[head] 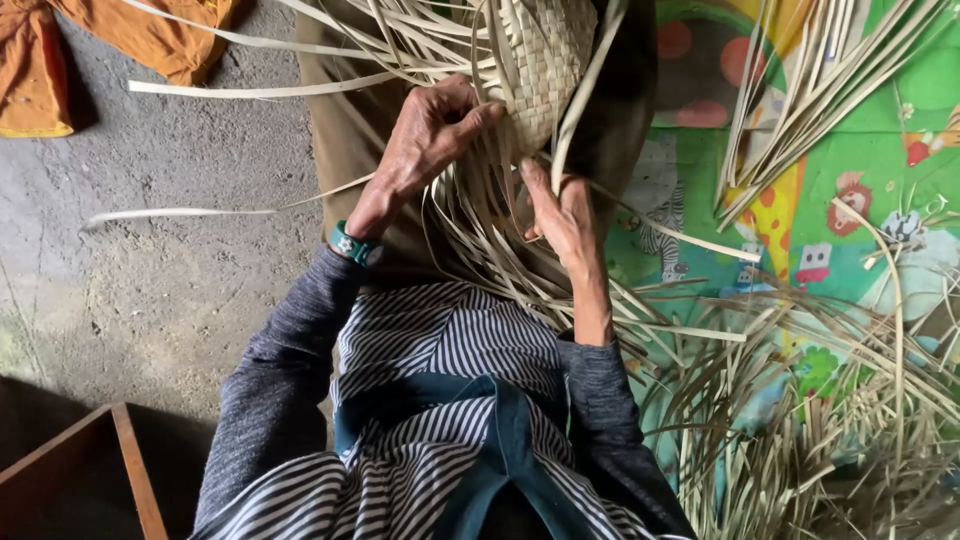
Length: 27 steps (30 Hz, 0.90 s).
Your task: Weaving thin natural fiber strips into a structured object, likely a basket or mat.
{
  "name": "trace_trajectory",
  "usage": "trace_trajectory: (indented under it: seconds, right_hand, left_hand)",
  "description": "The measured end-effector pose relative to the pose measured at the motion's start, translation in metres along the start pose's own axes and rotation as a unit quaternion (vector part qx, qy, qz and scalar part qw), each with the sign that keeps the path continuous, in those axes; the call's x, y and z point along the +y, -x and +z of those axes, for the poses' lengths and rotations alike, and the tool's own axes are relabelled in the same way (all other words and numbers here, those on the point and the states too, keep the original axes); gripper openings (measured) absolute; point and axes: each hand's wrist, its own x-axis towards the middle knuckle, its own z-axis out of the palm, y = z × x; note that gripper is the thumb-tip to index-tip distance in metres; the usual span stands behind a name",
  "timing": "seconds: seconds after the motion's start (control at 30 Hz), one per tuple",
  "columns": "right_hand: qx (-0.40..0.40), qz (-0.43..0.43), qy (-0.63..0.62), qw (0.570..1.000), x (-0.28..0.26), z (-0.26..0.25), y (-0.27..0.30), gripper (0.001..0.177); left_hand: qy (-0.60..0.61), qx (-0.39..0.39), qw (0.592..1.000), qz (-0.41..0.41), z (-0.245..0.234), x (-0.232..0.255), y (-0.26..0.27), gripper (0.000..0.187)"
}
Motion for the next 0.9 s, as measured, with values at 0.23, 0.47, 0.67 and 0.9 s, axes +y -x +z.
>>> trace_trajectory:
  seconds: [0.23, 0.47, 0.67, 0.9]
  right_hand:
    - [-0.001, -0.186, 0.003, 0.982, -0.017, 0.002, -0.002, 0.051]
    - [0.012, -0.29, 0.024, 0.957, -0.046, 0.0, 0.011, 0.03]
    - [-0.023, -0.296, -0.007, 0.955, -0.06, -0.002, 0.01, 0.027]
    - [-0.06, -0.271, -0.051, 0.959, -0.086, -0.006, -0.011, 0.039]
  left_hand:
    - [-0.147, -0.007, 0.985, 0.091, 0.006, 0.017, 0.0, 0.018]
    - [-0.042, -0.001, 0.998, 0.048, 0.008, 0.018, -0.001, 0.025]
    - [-0.062, 0.012, 0.996, 0.059, 0.013, 0.008, 0.0, 0.017]
    - [-0.126, 0.018, 0.987, 0.097, 0.013, 0.013, 0.001, 0.008]
